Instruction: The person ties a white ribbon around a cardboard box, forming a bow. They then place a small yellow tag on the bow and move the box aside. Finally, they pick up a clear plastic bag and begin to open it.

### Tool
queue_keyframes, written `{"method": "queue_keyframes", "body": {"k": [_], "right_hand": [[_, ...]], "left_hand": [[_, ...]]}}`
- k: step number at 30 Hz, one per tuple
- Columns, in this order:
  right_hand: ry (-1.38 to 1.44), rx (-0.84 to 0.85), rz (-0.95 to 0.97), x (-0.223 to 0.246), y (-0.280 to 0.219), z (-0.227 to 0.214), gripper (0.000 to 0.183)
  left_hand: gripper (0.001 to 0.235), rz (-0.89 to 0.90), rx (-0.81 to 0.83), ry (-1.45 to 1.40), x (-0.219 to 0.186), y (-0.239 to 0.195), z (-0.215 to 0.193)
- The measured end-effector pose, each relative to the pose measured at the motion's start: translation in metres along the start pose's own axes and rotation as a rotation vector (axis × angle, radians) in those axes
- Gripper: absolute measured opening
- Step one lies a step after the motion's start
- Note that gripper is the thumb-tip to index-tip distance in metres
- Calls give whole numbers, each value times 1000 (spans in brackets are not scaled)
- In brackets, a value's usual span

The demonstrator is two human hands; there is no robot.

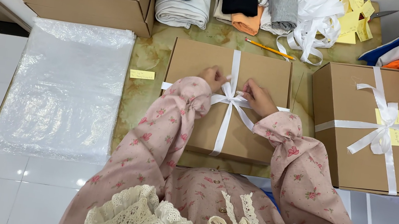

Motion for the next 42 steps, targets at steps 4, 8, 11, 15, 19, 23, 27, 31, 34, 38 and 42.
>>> {"method": "queue_keyframes", "body": {"k": [4, 8, 11, 15, 19, 23, 27, 31, 34, 38, 42], "right_hand": [[12, -39, -4, 6, -3, 2, 14], [-58, -88, -37, 15, -5, 2, 14], [-95, -123, -51, 10, -7, 5, 14], [-135, -219, -25, 5, -14, 5, 14], [-140, -243, -9, 3, -17, 8, 12], [-160, -298, -7, -2, -14, 5, 12], [-158, -333, 10, -10, -17, 7, 13], [29, -375, -1, -11, -27, 1, 13], [327, -433, 36, -20, -37, -5, 16], [305, -329, 142, -24, -41, -4, 22], [319, -298, 240, -44, -36, 14, 25]], "left_hand": [[35, -44, 100, -110, 15, 25, 34], [26, -58, 87, -100, 39, 38, 54], [21, -97, 63, -88, 46, 15, 35], [17, -195, -60, -93, 83, -1, 33], [13, -217, -95, -214, 84, -26, 27], [21, -142, -239, -292, 85, -38, 22], [20, -142, -327, -312, 88, -41, 23], [25, -151, -306, -280, 85, -54, 11], [13, -236, -9, -663, 68, -76, -4], [8, -279, 72, -545, 69, -74, 2], [9, -267, 74, -562, 84, -62, 22]]}}
Point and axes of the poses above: each hand's wrist, its own y-axis towards the middle knuckle, its own z-axis out of the palm, x = y × z, the point moved 8 cm from there along y, towards the middle knuckle, and after that the axes turned 13 degrees about -z, right-handed, at the moved point
